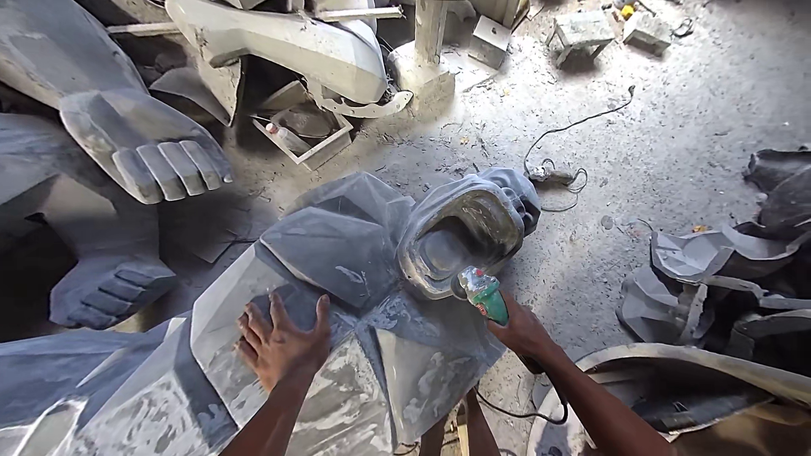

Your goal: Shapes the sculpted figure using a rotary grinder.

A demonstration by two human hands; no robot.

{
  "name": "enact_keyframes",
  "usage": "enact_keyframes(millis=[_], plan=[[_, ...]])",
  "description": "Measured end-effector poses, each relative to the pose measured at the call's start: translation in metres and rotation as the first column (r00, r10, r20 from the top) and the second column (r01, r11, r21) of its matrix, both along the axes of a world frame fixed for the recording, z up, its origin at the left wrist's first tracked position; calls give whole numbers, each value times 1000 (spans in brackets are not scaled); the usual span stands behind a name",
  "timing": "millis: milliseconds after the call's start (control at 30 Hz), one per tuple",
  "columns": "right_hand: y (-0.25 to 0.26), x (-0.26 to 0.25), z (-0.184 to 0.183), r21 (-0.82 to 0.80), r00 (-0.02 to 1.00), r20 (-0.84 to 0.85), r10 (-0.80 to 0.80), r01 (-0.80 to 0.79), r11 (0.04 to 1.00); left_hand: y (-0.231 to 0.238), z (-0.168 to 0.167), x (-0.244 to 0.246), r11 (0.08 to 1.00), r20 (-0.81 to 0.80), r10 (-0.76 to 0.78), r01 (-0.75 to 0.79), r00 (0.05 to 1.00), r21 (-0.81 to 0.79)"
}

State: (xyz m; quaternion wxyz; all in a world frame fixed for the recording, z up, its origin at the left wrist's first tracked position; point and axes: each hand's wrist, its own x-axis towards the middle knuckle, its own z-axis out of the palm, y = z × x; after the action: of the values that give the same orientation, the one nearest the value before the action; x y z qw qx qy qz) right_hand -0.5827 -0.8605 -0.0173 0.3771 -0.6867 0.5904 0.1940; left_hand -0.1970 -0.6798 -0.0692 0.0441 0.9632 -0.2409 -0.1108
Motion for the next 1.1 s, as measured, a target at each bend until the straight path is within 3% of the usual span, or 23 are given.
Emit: enact_keyframes(millis=[267,467,533,700,767,967,1100], plan=[[-26,-2,15,-99,962,-245,120,-148,984,-1,-3,1,1000,19,12,-12,1000,-4],[-10,-16,5,13,999,25,37,-37,999,1,0,1,1000,9,6,-6,1000,1],[-9,-14,4,29,999,32,19,-20,999,1,0,0,1000,15,5,-5,1000,-2],[-23,2,18,-81,977,-202,74,-92,992,1,-3,0,1000,27,-1,1,1000,8],[-29,7,21,-76,970,-224,97,-116,990,1,-2,1,1000,25,5,-5,1000,12],[-16,4,9,107,989,137,52,-67,992,0,-4,0,1000,27,2,-2,1000,-8],[4,15,1,138,976,218,-12,-18,990,1,-5,1,1000,26,-2,3,1000,-13]])
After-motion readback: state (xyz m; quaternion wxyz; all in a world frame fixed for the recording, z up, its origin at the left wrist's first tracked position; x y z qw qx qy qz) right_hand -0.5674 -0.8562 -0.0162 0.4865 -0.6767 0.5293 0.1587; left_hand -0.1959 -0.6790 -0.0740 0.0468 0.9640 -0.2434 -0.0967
